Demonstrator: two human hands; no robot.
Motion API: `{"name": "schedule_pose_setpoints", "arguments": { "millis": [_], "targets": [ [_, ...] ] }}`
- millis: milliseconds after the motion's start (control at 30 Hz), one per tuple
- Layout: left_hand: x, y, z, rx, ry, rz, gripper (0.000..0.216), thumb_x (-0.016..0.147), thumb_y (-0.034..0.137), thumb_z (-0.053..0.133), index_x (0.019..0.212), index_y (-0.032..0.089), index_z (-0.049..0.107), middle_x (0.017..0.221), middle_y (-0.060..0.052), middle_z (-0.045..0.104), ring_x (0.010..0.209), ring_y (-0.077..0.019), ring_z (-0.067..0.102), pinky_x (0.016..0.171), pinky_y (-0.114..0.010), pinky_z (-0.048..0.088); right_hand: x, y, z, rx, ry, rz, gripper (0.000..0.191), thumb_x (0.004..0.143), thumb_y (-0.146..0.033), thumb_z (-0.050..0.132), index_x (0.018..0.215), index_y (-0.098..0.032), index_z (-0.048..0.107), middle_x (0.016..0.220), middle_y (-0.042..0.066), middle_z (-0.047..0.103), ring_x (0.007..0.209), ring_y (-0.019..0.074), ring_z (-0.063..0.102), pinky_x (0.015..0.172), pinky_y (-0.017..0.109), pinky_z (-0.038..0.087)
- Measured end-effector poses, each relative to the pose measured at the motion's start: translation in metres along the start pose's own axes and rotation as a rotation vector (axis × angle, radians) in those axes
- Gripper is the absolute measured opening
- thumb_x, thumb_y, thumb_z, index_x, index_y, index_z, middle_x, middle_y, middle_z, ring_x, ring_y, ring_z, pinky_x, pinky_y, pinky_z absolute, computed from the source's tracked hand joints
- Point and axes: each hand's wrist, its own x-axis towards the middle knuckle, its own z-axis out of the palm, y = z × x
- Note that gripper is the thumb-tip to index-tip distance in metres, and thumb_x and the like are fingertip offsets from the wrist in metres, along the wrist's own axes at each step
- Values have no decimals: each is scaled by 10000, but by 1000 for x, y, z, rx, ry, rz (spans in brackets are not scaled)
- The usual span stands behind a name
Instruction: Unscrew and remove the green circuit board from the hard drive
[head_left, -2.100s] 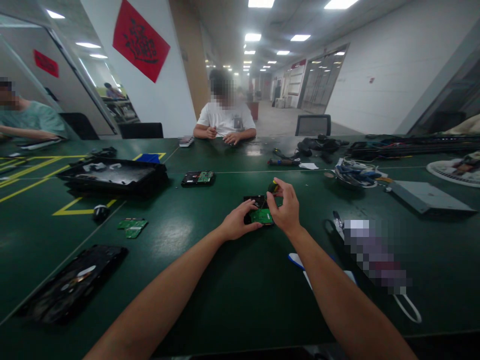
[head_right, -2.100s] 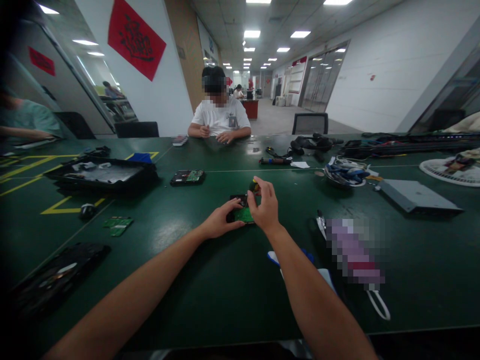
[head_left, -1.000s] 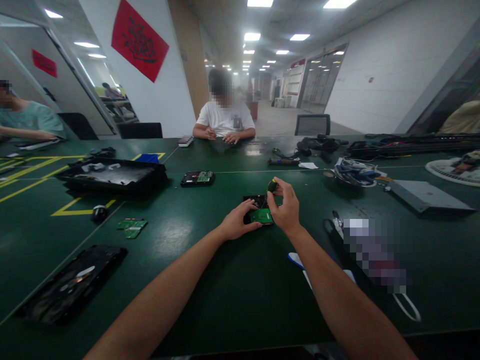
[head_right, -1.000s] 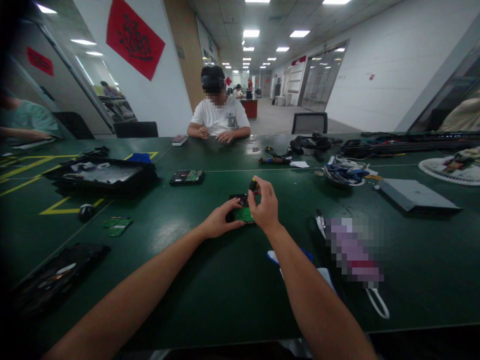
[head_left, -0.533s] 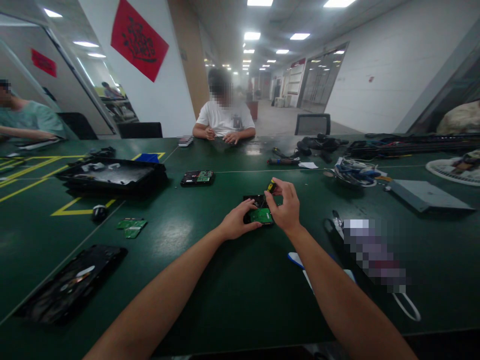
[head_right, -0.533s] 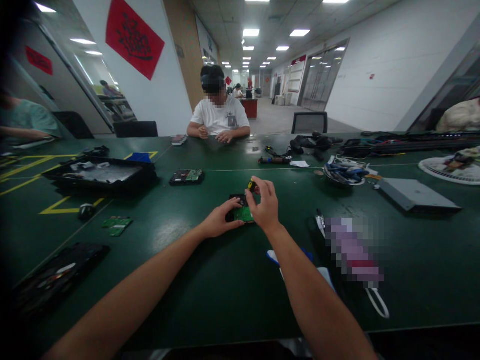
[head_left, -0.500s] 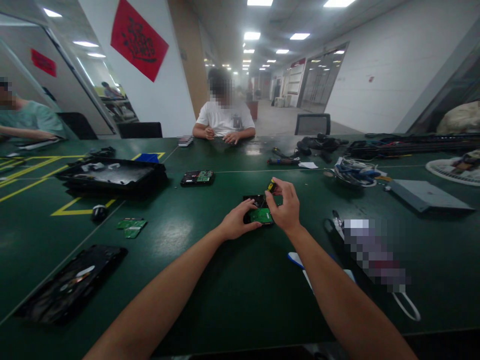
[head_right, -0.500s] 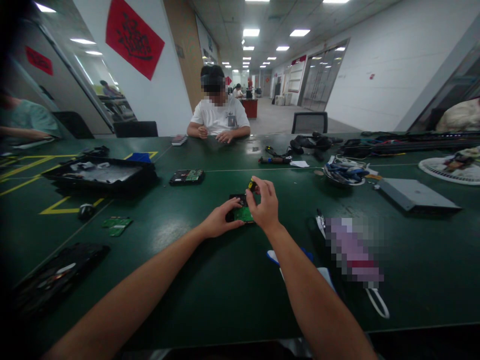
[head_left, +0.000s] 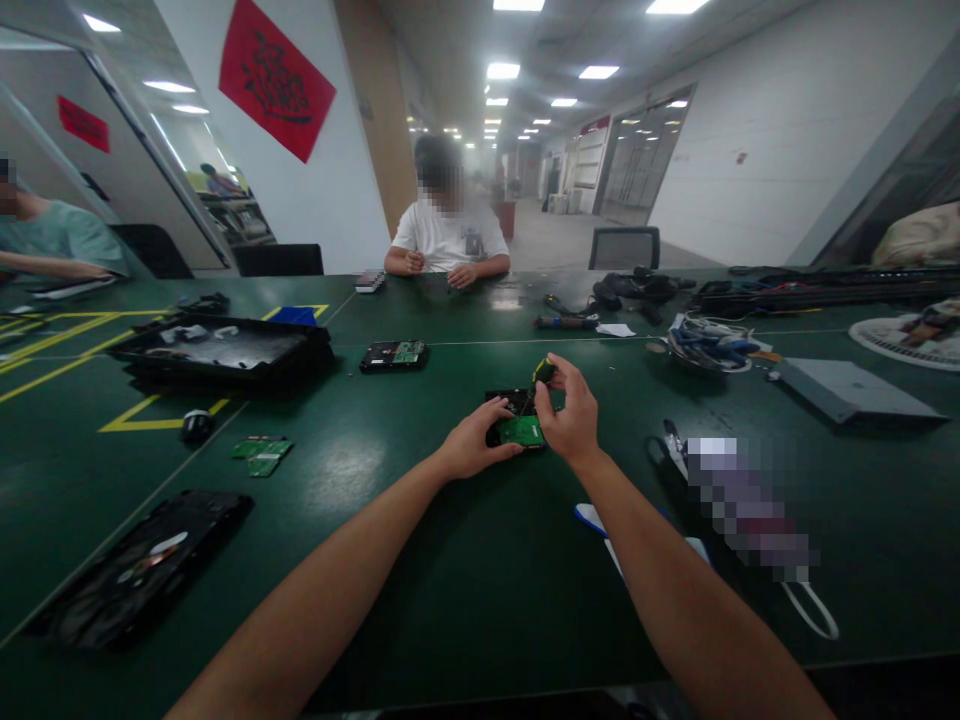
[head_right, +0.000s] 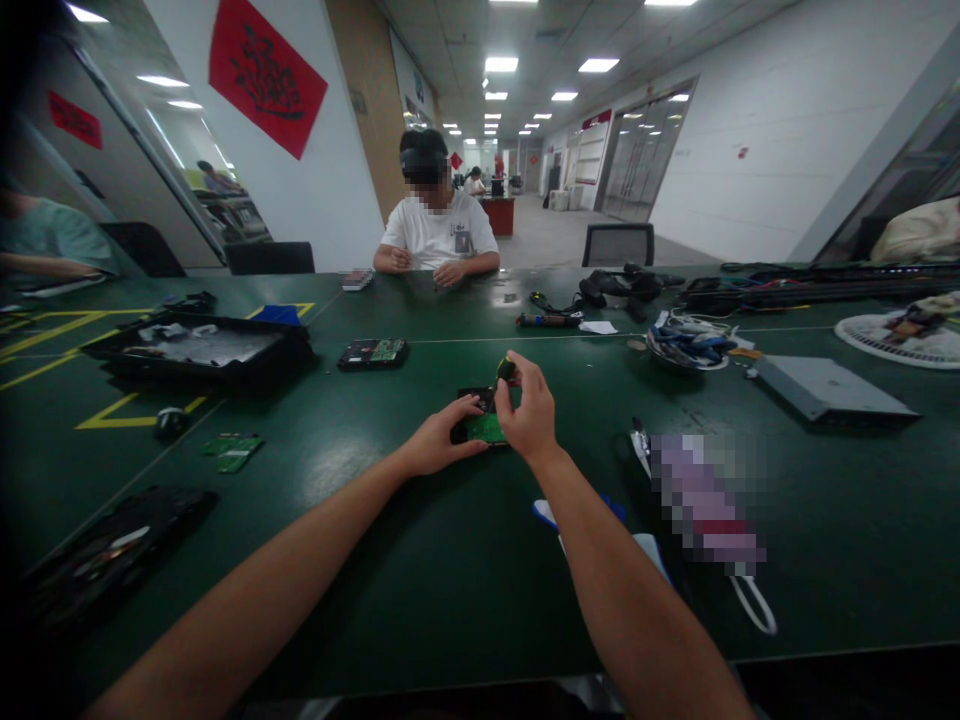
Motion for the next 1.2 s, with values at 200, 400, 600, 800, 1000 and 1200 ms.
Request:
{"name": "schedule_pose_setpoints", "arguments": {
  "millis": [200, 400, 600, 800, 1000, 1200],
  "targets": [
    [1, -2, 1, 4, -7, -2, 621, 794, 491, 778, 1333, 257, 578, 1555, -112, 474, 1488, -309, 375, 1214, -516, 335, 1, -2, -1, -12, 1, -24, 426, 945, -298, 614, 1361, -249, 537, 1219, 118, 616, 1039, 254, 642, 853, 452, 619],
    [0, 0, 0, -1, -4, 2, 601, 804, 494, 766, 1319, 247, 581, 1541, -121, 487, 1487, -306, 377, 1211, -511, 338, 1, -1, 0, -4, 1, -10, 445, 964, -276, 572, 1402, -249, 498, 1264, 119, 619, 1050, 250, 649, 876, 457, 616],
    [1, -2, 1, 9, -18, -1, 603, 805, 503, 763, 1321, 253, 578, 1553, -122, 473, 1496, -304, 361, 1213, -518, 332, 1, -2, -1, 2, 3, -5, 434, 964, -314, 579, 1390, -257, 514, 1268, 127, 607, 1084, 262, 638, 869, 456, 621],
    [1, -5, 2, 4, -15, -6, 602, 807, 512, 757, 1325, 259, 583, 1567, -123, 455, 1500, -305, 355, 1208, -529, 333, 1, 0, 0, 2, 7, 1, 442, 966, -309, 574, 1400, -260, 507, 1265, 127, 603, 1066, 258, 644, 860, 455, 628],
    [1, -4, 2, 0, -13, -1, 598, 804, 507, 762, 1322, 265, 587, 1565, -116, 461, 1504, -304, 348, 1211, -529, 326, 0, 0, 0, 13, -1, 11, 439, 978, -302, 541, 1413, -263, 493, 1307, 131, 592, 1099, 262, 641, 883, 462, 623],
    [0, -2, 1, 11, -18, -4, 595, 815, 503, 752, 1329, 259, 579, 1568, -116, 456, 1501, -297, 355, 1215, -520, 324, 0, 1, 1, -13, 18, 4, 435, 964, -323, 576, 1388, -256, 502, 1261, 125, 631, 1080, 271, 653, 909, 490, 603]
  ]
}}
